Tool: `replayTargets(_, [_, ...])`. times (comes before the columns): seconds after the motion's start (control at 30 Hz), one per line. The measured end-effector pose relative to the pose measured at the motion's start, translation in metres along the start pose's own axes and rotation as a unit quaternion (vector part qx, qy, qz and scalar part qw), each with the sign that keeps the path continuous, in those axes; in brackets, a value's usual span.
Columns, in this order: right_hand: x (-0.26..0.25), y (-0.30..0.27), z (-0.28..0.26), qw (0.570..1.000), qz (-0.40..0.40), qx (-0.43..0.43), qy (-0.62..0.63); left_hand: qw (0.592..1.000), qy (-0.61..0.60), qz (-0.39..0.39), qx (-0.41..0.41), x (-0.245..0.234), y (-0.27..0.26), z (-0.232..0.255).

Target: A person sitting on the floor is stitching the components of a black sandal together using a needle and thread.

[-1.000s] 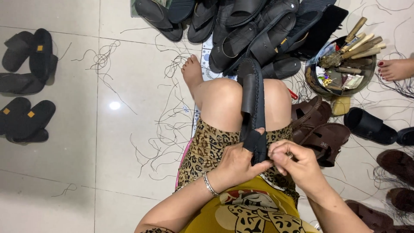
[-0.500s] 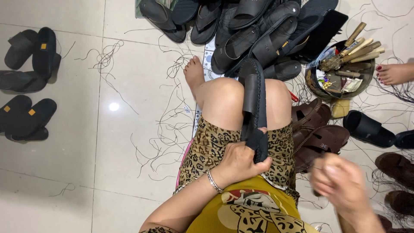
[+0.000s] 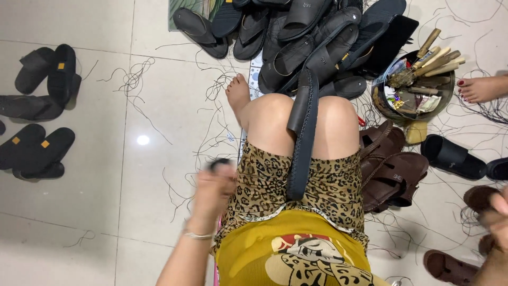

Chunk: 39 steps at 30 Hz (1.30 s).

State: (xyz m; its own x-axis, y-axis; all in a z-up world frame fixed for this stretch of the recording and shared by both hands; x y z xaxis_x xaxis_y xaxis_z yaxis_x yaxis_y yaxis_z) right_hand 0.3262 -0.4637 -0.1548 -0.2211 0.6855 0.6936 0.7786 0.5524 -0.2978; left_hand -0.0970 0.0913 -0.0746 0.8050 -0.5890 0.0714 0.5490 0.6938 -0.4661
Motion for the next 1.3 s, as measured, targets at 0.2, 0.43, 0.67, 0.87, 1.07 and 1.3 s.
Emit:
replayTargets(0.2, [0.186, -0.006, 0.069, 0.926, 0.045, -0.04, -0.374, 0.836, 0.52, 0.172, 0.023, -0.084, 0.014, 0.022])
replayTargets(0.43, [0.305, -0.029, 0.17, 0.787, -0.161, 0.107, -0.586, 0.831, 0.538, -0.122, 0.076, 0.088, -0.047, 0.023])
replayTargets(0.67, [0.368, -0.042, 0.199, 0.731, -0.308, -0.029, -0.608, 0.825, 0.498, -0.102, 0.248, 0.082, -0.044, 0.021])
replayTargets(0.87, [0.386, -0.036, 0.204, 0.745, -0.344, -0.058, -0.568, 0.859, 0.426, -0.183, 0.217, 0.078, -0.039, 0.032])
replayTargets(1.07, [0.394, -0.033, 0.198, 0.714, -0.383, -0.042, -0.585, 0.846, 0.452, -0.188, 0.209, 0.079, -0.036, 0.036])
replayTargets(1.3, [0.394, -0.032, 0.198, 0.629, -0.388, -0.013, -0.673, 0.777, 0.562, -0.189, 0.21, 0.088, -0.042, 0.025])
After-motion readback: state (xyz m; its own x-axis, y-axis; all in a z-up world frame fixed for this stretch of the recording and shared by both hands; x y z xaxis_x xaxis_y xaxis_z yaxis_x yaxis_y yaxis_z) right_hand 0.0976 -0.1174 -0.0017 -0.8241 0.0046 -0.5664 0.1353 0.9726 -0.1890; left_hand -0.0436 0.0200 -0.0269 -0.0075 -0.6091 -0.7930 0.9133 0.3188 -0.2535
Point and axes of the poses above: each hand's wrist, its own y-axis towards the middle knuckle, its own x-axis out of the palm, z = x × y, the point moved 4 cm from there along y, towards the middle knuckle, and after that the axes turned 3 degrees about y, right-handed, at the moved point
